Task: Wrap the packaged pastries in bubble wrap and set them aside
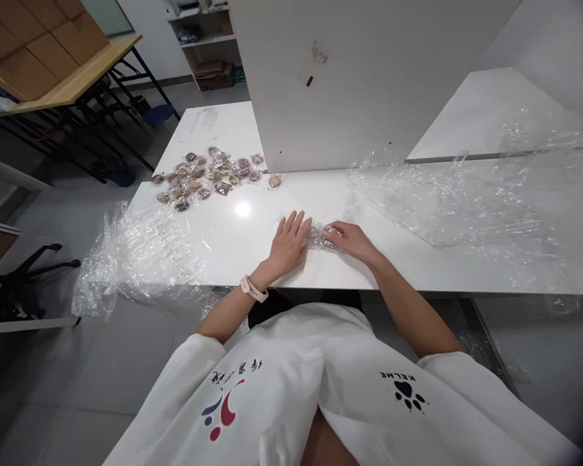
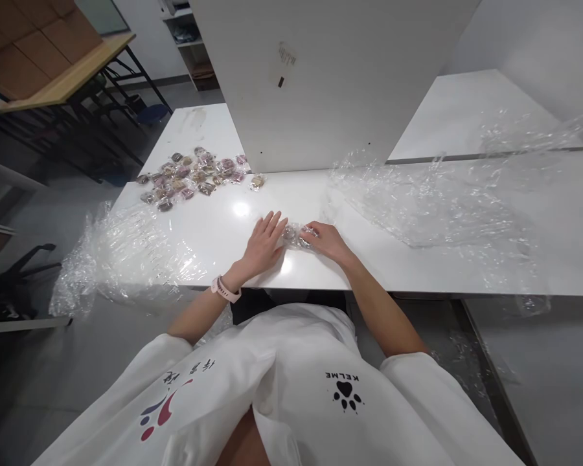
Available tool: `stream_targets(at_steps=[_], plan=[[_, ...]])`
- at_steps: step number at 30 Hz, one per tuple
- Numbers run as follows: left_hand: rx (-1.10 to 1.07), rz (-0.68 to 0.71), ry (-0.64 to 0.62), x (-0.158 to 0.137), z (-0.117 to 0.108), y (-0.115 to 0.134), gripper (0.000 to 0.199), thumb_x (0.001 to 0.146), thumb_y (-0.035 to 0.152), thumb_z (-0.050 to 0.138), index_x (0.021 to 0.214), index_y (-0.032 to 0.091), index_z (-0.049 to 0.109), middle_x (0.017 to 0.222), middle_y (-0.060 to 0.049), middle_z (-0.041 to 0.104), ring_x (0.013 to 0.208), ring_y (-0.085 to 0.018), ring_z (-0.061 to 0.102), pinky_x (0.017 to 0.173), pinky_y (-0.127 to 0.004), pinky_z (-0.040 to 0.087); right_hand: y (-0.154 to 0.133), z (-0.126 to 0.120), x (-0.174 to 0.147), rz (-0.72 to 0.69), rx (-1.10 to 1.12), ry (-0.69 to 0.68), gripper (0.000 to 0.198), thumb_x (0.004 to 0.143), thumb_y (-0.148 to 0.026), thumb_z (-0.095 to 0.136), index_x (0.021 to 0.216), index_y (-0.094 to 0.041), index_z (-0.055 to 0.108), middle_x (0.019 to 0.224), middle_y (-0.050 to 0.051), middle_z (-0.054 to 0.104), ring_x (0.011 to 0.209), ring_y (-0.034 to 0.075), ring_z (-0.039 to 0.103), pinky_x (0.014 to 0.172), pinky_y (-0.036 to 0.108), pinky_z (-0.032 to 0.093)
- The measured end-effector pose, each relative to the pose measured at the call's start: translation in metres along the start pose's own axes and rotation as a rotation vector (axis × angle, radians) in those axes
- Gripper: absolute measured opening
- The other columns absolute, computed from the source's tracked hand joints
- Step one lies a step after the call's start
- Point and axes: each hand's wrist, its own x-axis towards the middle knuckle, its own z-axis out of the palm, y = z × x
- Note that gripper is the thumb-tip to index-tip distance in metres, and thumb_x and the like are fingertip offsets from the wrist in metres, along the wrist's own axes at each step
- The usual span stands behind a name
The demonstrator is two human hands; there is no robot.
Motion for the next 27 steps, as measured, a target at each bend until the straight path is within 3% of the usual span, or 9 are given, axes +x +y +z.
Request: stream_targets(at_steps=[2, 5, 11, 15, 19, 22, 24, 27], plan=[[-0.043, -0.064, -0.056, 0.002, 0.019, -0.001, 0.063, 0.092, 0.018, 0.043, 0.153, 0.010, 0.026, 0.161, -0.022, 0.030, 0.153, -0.033, 0.019, 0.122, -0.058, 0.023, 0.004, 0.004, -0.008, -0.021, -0.003, 0.045, 0.036, 0.091, -0.047, 0.055, 0.106, -0.019, 0.071, 0.101, 0.005, 0.073, 0.087, 0.021, 0.063, 0.076, 0.031, 0.044], [-0.105, -0.175, -0.067, 0.005, 0.034, -0.002, 0.058, 0.095, 0.016, 0.035, 0.152, 0.007, 0.028, 0.158, -0.022, 0.035, 0.152, -0.031, 0.024, 0.123, -0.054, 0.025, 0.011, 0.009, -0.032, -0.077, -0.167, 0.228, 0.039, 0.093, -0.041, 0.054, 0.120, -0.017, 0.067, 0.116, 0.010, 0.070, 0.102, 0.025, 0.061, 0.088, 0.036, 0.044], [-0.069, -0.332, -0.066, 0.010, 0.030, 0.014, 0.064, 0.087, 0.001, 0.034, 0.151, -0.002, 0.031, 0.161, -0.024, 0.027, 0.154, -0.032, 0.011, 0.127, -0.052, 0.010, 0.019, 0.018, -0.078, 0.021, -0.536, 0.572, 0.031, 0.095, -0.036, 0.055, 0.116, -0.021, 0.072, 0.114, 0.011, 0.068, 0.103, 0.030, 0.054, 0.085, 0.042, 0.042], [-0.194, -0.374, 0.020, 0.012, 0.027, 0.017, 0.061, 0.086, -0.001, 0.034, 0.146, 0.000, 0.043, 0.154, -0.023, 0.041, 0.152, -0.031, 0.023, 0.126, -0.052, 0.009, 0.010, 0.026, -0.087, 0.049, -0.543, 0.748, 0.033, 0.098, -0.034, 0.050, 0.120, -0.021, 0.070, 0.118, 0.014, 0.062, 0.102, 0.028, 0.055, 0.084, 0.042, 0.045], [-0.593, -0.484, 0.252, 0.012, 0.024, 0.011, 0.046, 0.091, 0.008, 0.041, 0.130, 0.016, 0.063, 0.139, -0.013, 0.061, 0.144, -0.028, 0.040, 0.124, -0.052, 0.018, 0.003, 0.036, -0.083, 0.057, -0.200, 0.672, 0.038, 0.099, -0.041, 0.045, 0.120, -0.020, 0.068, 0.109, 0.013, 0.061, 0.090, 0.022, 0.061, 0.078, 0.037, 0.053], [-1.077, -0.593, 0.380, 0.010, 0.016, 0.019, 0.037, 0.090, 0.020, 0.055, 0.124, 0.019, 0.067, 0.131, -0.011, 0.066, 0.127, -0.027, 0.056, 0.113, -0.046, 0.038, 0.000, 0.040, -0.075, 0.147, 0.240, 0.541, 0.053, 0.093, -0.057, 0.051, 0.128, -0.020, 0.063, 0.117, 0.013, 0.062, 0.101, 0.024, 0.064, 0.086, 0.040, 0.057], [-1.416, -0.601, 0.338, 0.009, 0.009, 0.033, 0.042, 0.083, 0.027, 0.067, 0.124, 0.018, 0.068, 0.122, -0.010, 0.070, 0.109, -0.023, 0.065, 0.099, -0.038, 0.048, -0.004, 0.037, -0.071, 0.189, 0.575, 0.429, 0.060, 0.090, -0.064, 0.053, 0.133, -0.022, 0.059, 0.128, 0.012, 0.062, 0.116, 0.025, 0.061, 0.096, 0.042, 0.054], [-1.754, -0.565, 0.137, 0.005, -0.001, 0.058, 0.050, 0.068, 0.026, 0.080, 0.116, 0.017, 0.072, 0.106, -0.007, 0.074, 0.084, -0.015, 0.065, 0.080, -0.026, 0.050, -0.012, 0.026, -0.071, 0.128, 0.960, 0.197, 0.061, 0.088, -0.066, 0.057, 0.133, -0.025, 0.059, 0.136, 0.008, 0.061, 0.124, 0.026, 0.058, 0.103, 0.043, 0.051]])
